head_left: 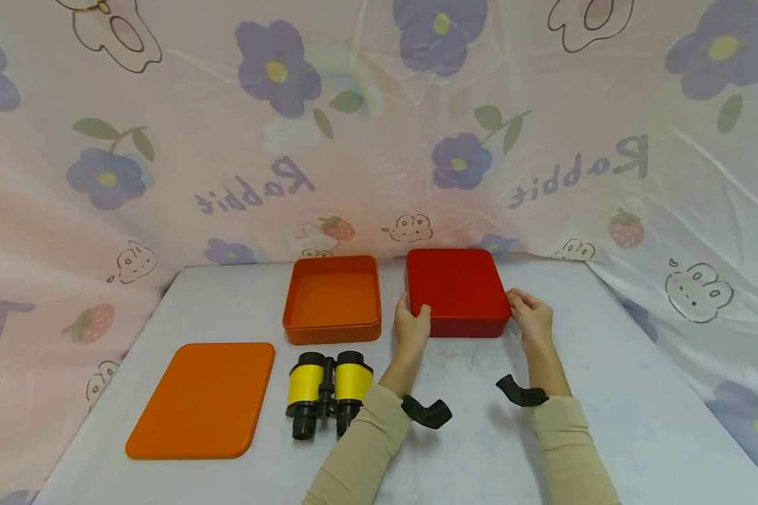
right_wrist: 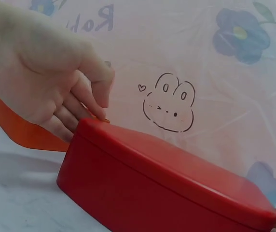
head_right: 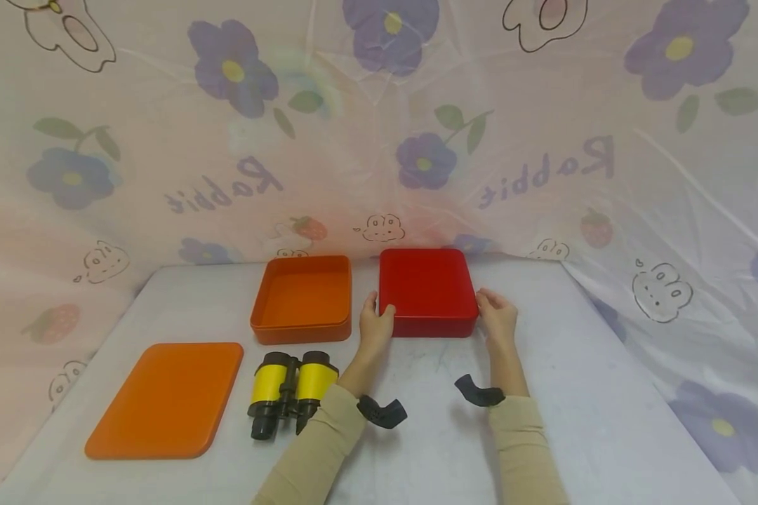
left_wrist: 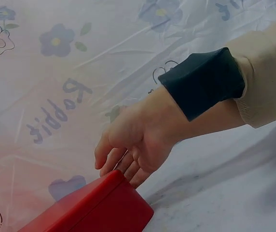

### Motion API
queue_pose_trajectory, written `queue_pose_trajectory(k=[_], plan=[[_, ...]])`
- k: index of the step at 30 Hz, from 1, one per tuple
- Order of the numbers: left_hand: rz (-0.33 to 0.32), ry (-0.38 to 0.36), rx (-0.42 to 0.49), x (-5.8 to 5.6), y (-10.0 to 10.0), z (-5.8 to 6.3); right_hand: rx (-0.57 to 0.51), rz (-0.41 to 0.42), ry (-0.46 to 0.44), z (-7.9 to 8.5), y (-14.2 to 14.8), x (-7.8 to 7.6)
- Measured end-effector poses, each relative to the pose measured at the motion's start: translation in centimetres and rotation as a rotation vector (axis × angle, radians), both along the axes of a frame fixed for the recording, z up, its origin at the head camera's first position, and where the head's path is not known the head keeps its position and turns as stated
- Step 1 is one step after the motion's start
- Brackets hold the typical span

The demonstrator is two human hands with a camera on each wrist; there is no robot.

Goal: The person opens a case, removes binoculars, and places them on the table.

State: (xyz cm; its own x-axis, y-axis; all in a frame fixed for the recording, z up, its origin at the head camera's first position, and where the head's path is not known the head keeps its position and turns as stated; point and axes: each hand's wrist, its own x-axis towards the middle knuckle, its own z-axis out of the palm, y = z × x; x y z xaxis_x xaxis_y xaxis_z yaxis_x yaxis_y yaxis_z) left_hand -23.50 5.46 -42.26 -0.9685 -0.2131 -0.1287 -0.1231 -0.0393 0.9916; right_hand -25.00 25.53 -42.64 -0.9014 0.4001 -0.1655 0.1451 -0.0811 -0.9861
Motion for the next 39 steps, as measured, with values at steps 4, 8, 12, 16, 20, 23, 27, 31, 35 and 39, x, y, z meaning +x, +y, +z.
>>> queue_pose_trajectory(k=[4,8,12,16,20,23,27,31,35,39], plan=[[-0.025,-0.022,-0.004,-0.09,0.03,-0.13,0.028,0.004,-0.022,-0.40,-0.11,-0.16],[-0.041,-0.038,-0.012,-0.16,0.05,-0.25,0.028,0.000,-0.026,-0.67,-0.30,-0.26],[-0.035,-0.042,-0.017,-0.05,0.08,-0.14,0.041,0.004,-0.037,-0.92,-0.47,-0.29],[-0.024,-0.049,-0.023,0.15,0.09,0.17,0.059,0.017,-0.067,-0.99,-0.67,-0.29],[-0.024,-0.071,-0.018,0.28,-0.07,0.42,0.074,0.029,-0.078,-0.84,-0.86,-0.22],[-0.029,-0.071,-0.011,0.15,-0.28,0.36,0.068,0.035,-0.054,-0.69,-0.75,-0.07],[-0.019,-0.037,-0.019,-0.25,-0.57,0.12,0.052,0.049,-0.025,-0.56,-0.32,0.08],[-0.011,-0.018,-0.017,-0.47,-0.77,-0.03,0.064,0.084,-0.061,-0.54,-0.03,0.02],[-0.019,-0.015,0.000,-0.50,-0.85,-0.08,0.071,0.140,-0.103,-0.57,-0.06,-0.10],[-0.012,-0.004,-0.020,-0.51,-0.88,-0.11,0.059,0.167,-0.118,-0.72,-0.07,-0.19]])
